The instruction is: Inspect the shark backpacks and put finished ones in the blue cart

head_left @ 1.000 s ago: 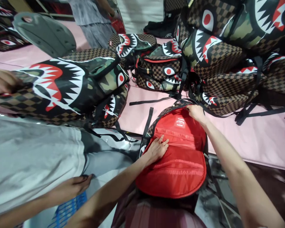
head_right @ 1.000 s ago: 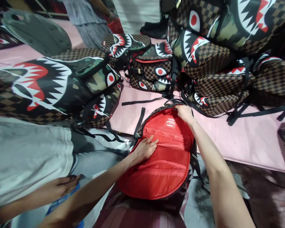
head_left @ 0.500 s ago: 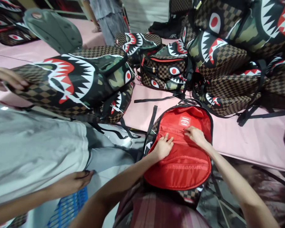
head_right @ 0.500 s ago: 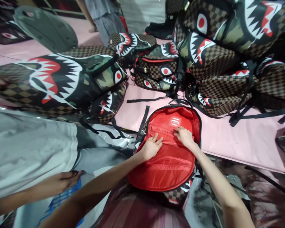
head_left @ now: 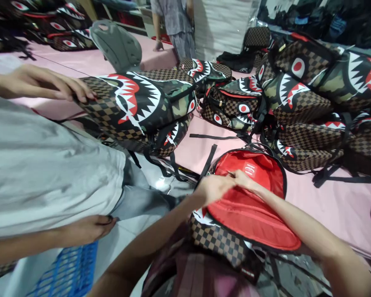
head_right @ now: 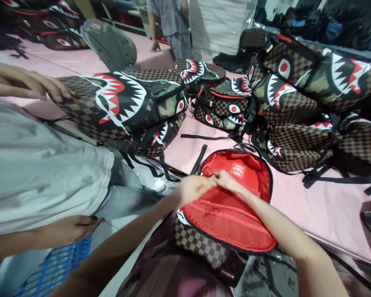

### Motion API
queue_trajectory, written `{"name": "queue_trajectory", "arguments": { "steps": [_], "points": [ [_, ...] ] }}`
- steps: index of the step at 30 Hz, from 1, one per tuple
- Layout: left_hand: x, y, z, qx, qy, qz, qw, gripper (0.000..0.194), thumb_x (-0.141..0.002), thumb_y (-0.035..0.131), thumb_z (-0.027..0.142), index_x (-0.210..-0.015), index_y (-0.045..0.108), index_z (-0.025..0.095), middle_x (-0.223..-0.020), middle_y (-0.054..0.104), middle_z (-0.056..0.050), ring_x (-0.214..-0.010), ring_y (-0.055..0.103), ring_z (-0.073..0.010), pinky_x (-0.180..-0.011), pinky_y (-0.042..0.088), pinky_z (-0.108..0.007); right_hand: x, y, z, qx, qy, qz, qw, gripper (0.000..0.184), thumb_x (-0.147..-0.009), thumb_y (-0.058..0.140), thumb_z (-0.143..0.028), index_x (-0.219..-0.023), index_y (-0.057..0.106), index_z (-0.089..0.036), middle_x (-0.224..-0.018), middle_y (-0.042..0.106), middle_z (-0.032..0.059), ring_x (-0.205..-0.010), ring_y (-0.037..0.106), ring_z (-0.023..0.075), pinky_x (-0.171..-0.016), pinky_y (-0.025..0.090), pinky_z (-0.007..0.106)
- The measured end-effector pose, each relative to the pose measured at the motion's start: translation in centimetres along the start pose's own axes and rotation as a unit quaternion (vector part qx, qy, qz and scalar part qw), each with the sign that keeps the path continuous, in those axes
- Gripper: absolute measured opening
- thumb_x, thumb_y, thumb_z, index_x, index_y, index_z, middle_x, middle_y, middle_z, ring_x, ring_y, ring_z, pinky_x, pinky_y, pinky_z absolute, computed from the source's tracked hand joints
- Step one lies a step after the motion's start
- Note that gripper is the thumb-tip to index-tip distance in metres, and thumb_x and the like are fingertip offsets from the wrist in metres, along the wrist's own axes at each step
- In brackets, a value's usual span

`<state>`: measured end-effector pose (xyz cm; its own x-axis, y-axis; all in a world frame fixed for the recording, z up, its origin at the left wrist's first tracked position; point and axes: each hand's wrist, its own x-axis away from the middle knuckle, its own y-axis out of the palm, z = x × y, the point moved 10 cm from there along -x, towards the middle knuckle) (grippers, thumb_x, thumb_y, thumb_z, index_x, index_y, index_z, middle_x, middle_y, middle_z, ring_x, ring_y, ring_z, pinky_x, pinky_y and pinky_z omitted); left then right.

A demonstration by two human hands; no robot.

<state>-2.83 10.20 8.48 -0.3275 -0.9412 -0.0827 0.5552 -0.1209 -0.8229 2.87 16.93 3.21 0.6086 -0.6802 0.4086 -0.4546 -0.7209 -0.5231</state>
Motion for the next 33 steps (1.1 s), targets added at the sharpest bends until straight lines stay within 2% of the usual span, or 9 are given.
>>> {"name": "queue_trajectory", "arguments": {
  "steps": [2,5,8,10,13,16,22,27,33],
  "points": [
    [0.5,-2.4,-5.9,0.115,-0.117,0.049,0.985,0.033,-0.089,0.034,0.028,-0.103,0.063,0.019,-0.101,0.067,-0.003,-0.094,0.059,-0.0161,-0.085,0.044,-0.025,0.7,-1.9,0.8,-0.028,0.014,0.029,0.999,0.037,-0.074,0.055,-0.048,-0.066,0.064,-0.013,-0.057,0.06,0.001,-0.041,0.039,0.0064,-0.039,0.03,0.02],
    [1.2,-0.4,-11.8,0.241,-0.234,0.029,0.942,0.027,-0.083,0.043,0.032,-0.076,0.063,0.014,-0.071,0.063,-0.003,-0.07,0.058,-0.0158,-0.067,0.045,-0.025,2.0,-7.4,1.6,-0.057,0.038,0.093,0.993,0.043,-0.073,0.053,-0.053,-0.072,0.064,-0.012,-0.058,0.06,0.0029,-0.036,0.027,0.0045,-0.034,0.021,0.021],
    [1.5,2.5,-12.9,0.287,-0.225,-0.005,0.931,0.029,-0.082,0.044,0.035,-0.067,0.058,0.014,-0.059,0.055,0.0,-0.058,0.051,-0.0118,-0.057,0.041,-0.021,5.6,-16.4,1.0,-0.083,0.044,0.233,0.968,0.04,-0.067,0.062,-0.051,-0.077,0.065,-0.013,-0.062,0.062,0.0046,-0.037,0.025,0.0041,-0.035,0.017,0.021],
    [1.8,3.4,-13.1,0.322,-0.22,-0.016,0.921,0.028,-0.08,0.045,0.037,-0.071,0.059,0.015,-0.06,0.054,0.002,-0.056,0.049,-0.0101,-0.054,0.038,-0.02,10.7,-23.1,-0.6,-0.089,0.009,0.409,0.908,0.033,-0.065,0.067,-0.044,-0.079,0.066,-0.015,-0.068,0.064,0.0081,-0.039,0.028,0.0059,-0.036,0.018,0.023],
    [2.1,3.4,-13.9,0.351,-0.225,-0.023,0.908,0.027,-0.076,0.051,0.039,-0.07,0.061,0.015,-0.057,0.052,0.002,-0.053,0.047,-0.0098,-0.05,0.035,-0.019,16.8,-26.2,-4.1,-0.082,-0.077,0.51,0.853,0.021,-0.073,0.064,-0.039,-0.086,0.065,-0.022,-0.073,0.06,0.0064,-0.042,0.028,0.0081,-0.041,0.019,0.027],
    [2.0,3.0,-15.2,0.347,-0.244,-0.003,0.905,0.021,-0.071,0.058,0.034,-0.061,0.059,0.015,-0.053,0.05,0.002,-0.055,0.048,-0.0116,-0.052,0.034,-0.021,17.8,-21.9,-5.7,-0.052,-0.085,0.461,0.882,0.016,-0.075,0.063,-0.039,-0.081,0.067,-0.024,-0.075,0.06,0.0065,-0.047,0.037,0.0109,-0.042,0.024,0.028],
    [2.4,4.0,-16.7,0.333,-0.302,0.069,0.891,0.024,-0.08,0.046,0.032,-0.061,0.052,0.018,-0.057,0.052,-0.001,-0.058,0.052,-0.0133,-0.053,0.036,-0.023,13.5,-9.4,-1.9,-0.087,0.017,0.296,0.951,0.033,-0.067,0.065,-0.05,-0.071,0.066,-0.017,-0.065,0.063,0.0047,-0.055,0.052,0.014,-0.044,0.035,0.023],
    [3.1,5.0,-17.3,0.358,-0.329,0.083,0.87,0.032,-0.088,0.033,0.036,-0.071,0.052,0.017,-0.058,0.054,-0.003,-0.048,0.047,-0.0115,-0.045,0.034,-0.023,12.9,-6.6,1.9,-0.136,0.067,0.274,0.95,0.043,-0.068,0.063,-0.056,-0.084,0.066,-0.016,-0.059,0.06,0.0006,-0.037,0.036,0.008,-0.035,0.026,0.023],
    [3.2,3.3,-16.6,0.36,-0.25,0.057,0.897,0.026,-0.083,0.039,0.034,-0.074,0.055,0.015,-0.071,0.058,-0.001,-0.066,0.053,-0.0118,-0.059,0.04,-0.022,9.1,-2.6,-0.3,-0.045,0.01,0.178,0.983,0.035,-0.075,0.058,-0.051,-0.067,0.064,-0.018,-0.079,0.068,0.0074,-0.084,0.061,0.0246,-0.076,0.045,0.034]
  ]
}}
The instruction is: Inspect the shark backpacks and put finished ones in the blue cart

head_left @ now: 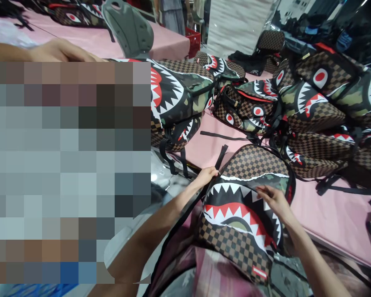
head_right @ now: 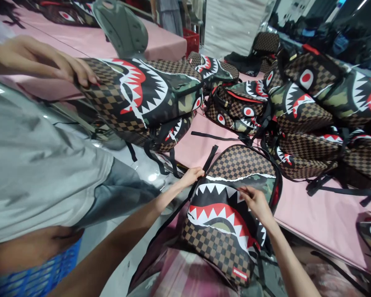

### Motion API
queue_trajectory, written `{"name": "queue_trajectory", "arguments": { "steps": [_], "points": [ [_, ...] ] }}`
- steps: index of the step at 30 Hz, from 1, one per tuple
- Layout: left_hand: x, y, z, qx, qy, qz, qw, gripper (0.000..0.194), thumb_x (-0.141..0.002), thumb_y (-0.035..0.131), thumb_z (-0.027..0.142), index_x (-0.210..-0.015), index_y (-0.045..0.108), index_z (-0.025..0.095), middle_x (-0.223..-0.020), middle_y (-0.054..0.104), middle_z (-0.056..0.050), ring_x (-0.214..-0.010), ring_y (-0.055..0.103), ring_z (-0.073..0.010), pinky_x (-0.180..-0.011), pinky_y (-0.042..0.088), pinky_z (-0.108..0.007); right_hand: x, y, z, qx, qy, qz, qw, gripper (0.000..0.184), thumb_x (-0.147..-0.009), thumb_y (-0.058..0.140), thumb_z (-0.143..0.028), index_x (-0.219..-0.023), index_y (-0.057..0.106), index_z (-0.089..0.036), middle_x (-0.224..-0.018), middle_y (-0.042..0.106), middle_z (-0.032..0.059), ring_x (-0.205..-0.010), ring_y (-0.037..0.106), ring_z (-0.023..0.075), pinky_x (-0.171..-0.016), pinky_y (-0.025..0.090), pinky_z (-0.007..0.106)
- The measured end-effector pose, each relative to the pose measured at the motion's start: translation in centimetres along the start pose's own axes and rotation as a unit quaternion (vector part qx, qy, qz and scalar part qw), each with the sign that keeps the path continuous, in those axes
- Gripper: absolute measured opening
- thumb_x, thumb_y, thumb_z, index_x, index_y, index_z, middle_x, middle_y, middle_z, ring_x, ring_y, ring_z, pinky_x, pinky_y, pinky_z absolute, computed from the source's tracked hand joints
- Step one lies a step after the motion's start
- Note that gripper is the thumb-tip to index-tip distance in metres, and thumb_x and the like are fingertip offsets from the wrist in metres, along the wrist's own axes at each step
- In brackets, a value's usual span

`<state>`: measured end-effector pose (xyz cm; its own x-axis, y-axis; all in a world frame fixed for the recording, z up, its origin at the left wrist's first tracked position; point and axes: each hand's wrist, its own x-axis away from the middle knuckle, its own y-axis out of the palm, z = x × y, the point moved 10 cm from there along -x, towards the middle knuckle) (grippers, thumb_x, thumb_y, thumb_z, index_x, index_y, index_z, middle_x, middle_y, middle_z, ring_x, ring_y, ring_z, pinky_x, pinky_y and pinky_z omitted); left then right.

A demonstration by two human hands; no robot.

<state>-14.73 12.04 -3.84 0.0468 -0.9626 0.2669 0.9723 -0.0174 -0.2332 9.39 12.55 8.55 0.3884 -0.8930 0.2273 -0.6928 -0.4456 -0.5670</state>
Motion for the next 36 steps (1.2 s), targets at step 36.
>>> {"name": "queue_trajectory", "arguments": {
  "steps": [36],
  "points": [
    [14.0,8.7,22.3,-0.401,0.273,-0.075,0.871,0.02,-0.084,0.04,0.009,-0.092,0.056,0.018,-0.088,0.058,-0.002,-0.077,0.056,-0.0125,-0.07,0.043,-0.023,8.9,-1.7,-4.7,-0.162,-0.176,-0.008,0.971,0.028,-0.083,0.054,-0.029,-0.109,0.062,-0.02,-0.101,0.068,0.0056,-0.092,0.063,0.0183,-0.082,0.049,0.031]
  ]
}}
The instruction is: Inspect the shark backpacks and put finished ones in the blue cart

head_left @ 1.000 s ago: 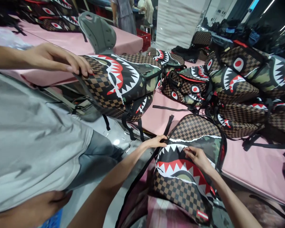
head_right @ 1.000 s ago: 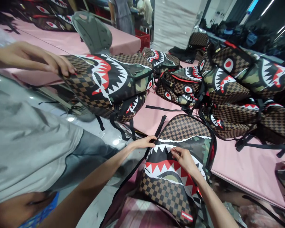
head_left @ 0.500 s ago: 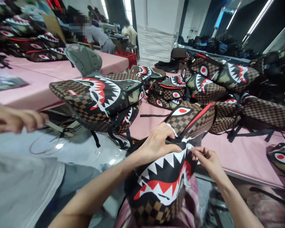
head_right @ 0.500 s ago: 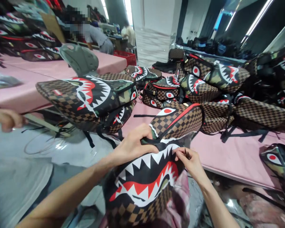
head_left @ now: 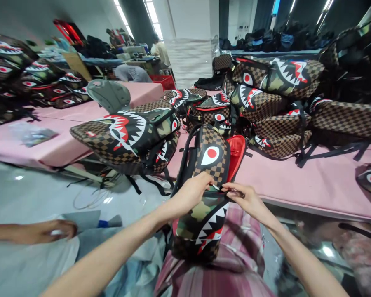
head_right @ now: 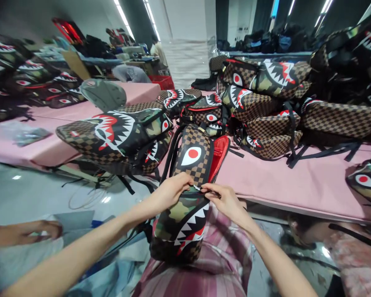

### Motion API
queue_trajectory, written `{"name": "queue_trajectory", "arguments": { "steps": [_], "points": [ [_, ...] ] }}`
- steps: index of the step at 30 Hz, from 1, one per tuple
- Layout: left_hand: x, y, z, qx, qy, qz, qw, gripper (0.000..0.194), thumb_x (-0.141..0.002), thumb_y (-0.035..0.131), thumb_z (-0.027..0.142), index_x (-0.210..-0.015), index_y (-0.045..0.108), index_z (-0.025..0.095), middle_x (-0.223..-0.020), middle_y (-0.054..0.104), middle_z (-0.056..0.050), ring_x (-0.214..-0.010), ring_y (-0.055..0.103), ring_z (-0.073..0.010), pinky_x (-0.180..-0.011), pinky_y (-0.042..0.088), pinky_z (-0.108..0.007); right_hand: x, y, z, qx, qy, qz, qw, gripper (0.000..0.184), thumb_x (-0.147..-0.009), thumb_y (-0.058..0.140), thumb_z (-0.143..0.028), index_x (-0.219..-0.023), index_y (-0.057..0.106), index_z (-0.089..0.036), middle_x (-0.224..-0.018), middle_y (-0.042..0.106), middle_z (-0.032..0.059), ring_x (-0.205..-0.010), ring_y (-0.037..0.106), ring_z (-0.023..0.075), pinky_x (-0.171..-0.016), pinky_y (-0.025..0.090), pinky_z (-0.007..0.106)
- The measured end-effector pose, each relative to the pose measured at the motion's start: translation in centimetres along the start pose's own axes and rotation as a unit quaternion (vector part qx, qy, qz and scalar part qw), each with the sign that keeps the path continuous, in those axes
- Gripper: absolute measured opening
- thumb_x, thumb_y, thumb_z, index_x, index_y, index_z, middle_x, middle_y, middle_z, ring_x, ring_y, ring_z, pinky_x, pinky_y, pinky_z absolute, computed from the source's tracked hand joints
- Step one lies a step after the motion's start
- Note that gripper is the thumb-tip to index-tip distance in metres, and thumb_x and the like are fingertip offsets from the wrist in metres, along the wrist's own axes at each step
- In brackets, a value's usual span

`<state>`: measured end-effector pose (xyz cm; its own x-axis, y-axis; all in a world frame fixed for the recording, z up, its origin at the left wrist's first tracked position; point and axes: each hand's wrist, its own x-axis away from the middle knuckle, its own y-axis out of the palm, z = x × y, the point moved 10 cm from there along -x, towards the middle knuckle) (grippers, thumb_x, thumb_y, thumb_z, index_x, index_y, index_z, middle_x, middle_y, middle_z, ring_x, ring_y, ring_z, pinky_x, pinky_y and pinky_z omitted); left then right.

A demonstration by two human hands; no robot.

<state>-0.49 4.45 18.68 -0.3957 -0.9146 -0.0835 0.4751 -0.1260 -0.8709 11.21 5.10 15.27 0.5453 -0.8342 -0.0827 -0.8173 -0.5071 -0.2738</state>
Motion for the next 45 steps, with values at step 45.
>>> {"name": "queue_trajectory", "arguments": {
  "steps": [45],
  "points": [
    [-0.1,0.5,0.0,0.078,-0.082,-0.01,0.994,0.018,-0.082,0.043,0.02,-0.065,0.049,0.017,-0.073,0.052,0.0,-0.07,0.049,-0.0137,-0.064,0.037,-0.027,5.4,0.7,-1.5,0.272,-0.074,0.229,0.932,0.019,-0.087,0.052,-0.032,-0.099,0.061,-0.02,-0.092,0.066,0.0062,-0.085,0.061,0.0194,-0.072,0.046,0.031]
  ]
}}
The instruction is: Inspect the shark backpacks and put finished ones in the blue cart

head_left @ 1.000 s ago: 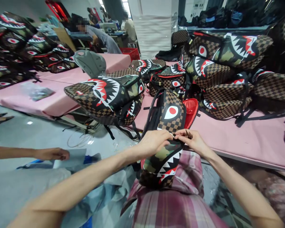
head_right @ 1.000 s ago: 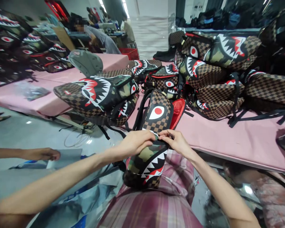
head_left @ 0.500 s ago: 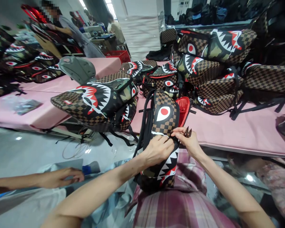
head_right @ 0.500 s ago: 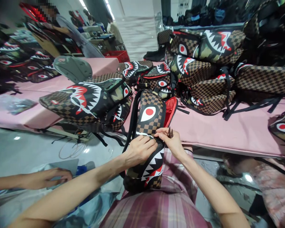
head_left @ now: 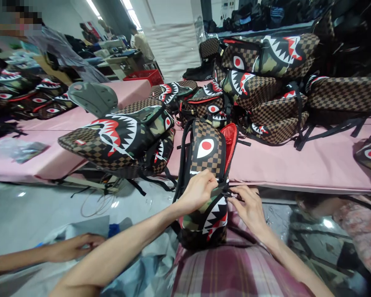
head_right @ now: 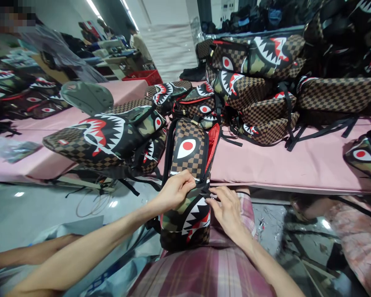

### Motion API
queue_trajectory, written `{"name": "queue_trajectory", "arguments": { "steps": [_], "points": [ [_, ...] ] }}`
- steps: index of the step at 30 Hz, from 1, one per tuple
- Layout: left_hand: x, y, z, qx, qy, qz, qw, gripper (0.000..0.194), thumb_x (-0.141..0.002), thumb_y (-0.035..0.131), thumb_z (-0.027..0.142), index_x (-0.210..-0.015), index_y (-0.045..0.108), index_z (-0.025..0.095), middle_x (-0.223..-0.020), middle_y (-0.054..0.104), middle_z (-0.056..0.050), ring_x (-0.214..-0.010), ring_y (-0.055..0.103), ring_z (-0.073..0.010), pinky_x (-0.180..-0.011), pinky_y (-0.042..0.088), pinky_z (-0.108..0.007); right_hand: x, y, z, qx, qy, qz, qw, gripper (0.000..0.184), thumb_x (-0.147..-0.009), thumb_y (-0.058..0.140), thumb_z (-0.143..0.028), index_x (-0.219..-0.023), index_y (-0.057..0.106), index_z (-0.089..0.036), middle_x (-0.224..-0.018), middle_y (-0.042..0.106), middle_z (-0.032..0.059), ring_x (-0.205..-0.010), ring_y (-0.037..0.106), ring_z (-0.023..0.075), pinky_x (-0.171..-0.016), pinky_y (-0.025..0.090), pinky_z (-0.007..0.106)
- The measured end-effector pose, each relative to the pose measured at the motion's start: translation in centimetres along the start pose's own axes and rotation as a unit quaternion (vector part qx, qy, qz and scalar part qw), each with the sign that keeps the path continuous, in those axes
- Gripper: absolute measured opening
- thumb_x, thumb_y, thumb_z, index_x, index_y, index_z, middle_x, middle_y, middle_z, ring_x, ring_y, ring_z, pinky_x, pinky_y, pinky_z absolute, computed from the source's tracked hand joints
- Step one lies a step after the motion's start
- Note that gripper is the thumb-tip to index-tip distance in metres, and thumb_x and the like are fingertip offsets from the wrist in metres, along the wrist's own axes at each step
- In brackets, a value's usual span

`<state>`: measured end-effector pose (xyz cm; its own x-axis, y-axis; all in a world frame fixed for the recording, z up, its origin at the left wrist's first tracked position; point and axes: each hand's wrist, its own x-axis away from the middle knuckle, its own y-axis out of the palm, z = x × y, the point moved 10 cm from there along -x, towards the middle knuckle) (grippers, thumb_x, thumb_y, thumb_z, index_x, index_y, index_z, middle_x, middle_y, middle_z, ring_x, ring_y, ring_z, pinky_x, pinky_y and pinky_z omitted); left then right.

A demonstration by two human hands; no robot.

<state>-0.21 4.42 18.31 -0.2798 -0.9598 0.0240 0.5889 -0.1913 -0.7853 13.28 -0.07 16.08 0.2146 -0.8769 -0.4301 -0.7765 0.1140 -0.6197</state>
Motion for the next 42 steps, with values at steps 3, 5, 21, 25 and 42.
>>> {"name": "queue_trajectory", "arguments": {
  "steps": [3,5,21,25,42],
  "points": [
    [-0.3,0.1,-0.2,0.008,-0.01,0.0,1.0,0.019,-0.081,0.044,0.019,-0.063,0.049,0.017,-0.07,0.051,0.0,-0.066,0.048,-0.0128,-0.061,0.036,-0.026,-0.2,-0.1,-0.6,-0.013,-0.005,0.036,0.999,0.021,-0.088,0.052,-0.03,-0.101,0.064,-0.019,-0.088,0.066,0.006,-0.079,0.061,0.0177,-0.07,0.046,0.03],
    [-0.3,0.0,-0.1,0.01,-0.01,0.004,1.0,0.019,-0.08,0.044,0.018,-0.062,0.049,0.017,-0.068,0.051,0.001,-0.064,0.047,-0.0124,-0.06,0.036,-0.025,-0.4,-0.1,-1.1,-0.005,-0.01,0.044,0.999,0.021,-0.089,0.051,-0.029,-0.1,0.065,-0.018,-0.086,0.067,0.0065,-0.077,0.061,0.0175,-0.068,0.045,0.03],
    [-0.1,-0.6,1.0,0.097,0.035,-0.101,0.99,0.032,-0.087,0.039,0.027,-0.065,0.059,0.016,-0.076,0.057,-0.001,-0.072,0.054,-0.0121,-0.068,0.043,-0.024,-0.7,0.6,3.6,-0.252,0.157,0.073,0.952,0.013,-0.081,0.058,-0.027,-0.09,0.065,-0.019,-0.088,0.066,0.0045,-0.081,0.06,0.0167,-0.071,0.046,0.028],
    [0.4,-1.9,1.0,0.001,0.042,-0.058,0.997,0.027,-0.089,0.04,0.03,-0.082,0.062,0.018,-0.087,0.062,-0.003,-0.082,0.057,-0.0144,-0.073,0.044,-0.026,-0.6,0.5,6.1,-0.299,0.257,0.08,0.916,0.025,-0.068,0.069,-0.034,-0.085,0.061,-0.017,-0.071,0.06,-0.0003,-0.06,0.051,0.0123,-0.056,0.042,0.024],
    [8.5,-1.2,2.0,-0.131,0.191,0.153,0.961,0.023,-0.086,0.041,0.008,-0.092,0.06,0.018,-0.085,0.064,-0.003,-0.077,0.055,-0.0136,-0.067,0.046,-0.025,-0.2,3.9,-2.3,-0.18,0.031,-0.048,0.982,0.018,-0.087,0.048,-0.025,-0.089,0.064,-0.019,-0.08,0.061,0.0042,-0.071,0.057,0.0145,-0.059,0.044,0.024]
  ]
}}
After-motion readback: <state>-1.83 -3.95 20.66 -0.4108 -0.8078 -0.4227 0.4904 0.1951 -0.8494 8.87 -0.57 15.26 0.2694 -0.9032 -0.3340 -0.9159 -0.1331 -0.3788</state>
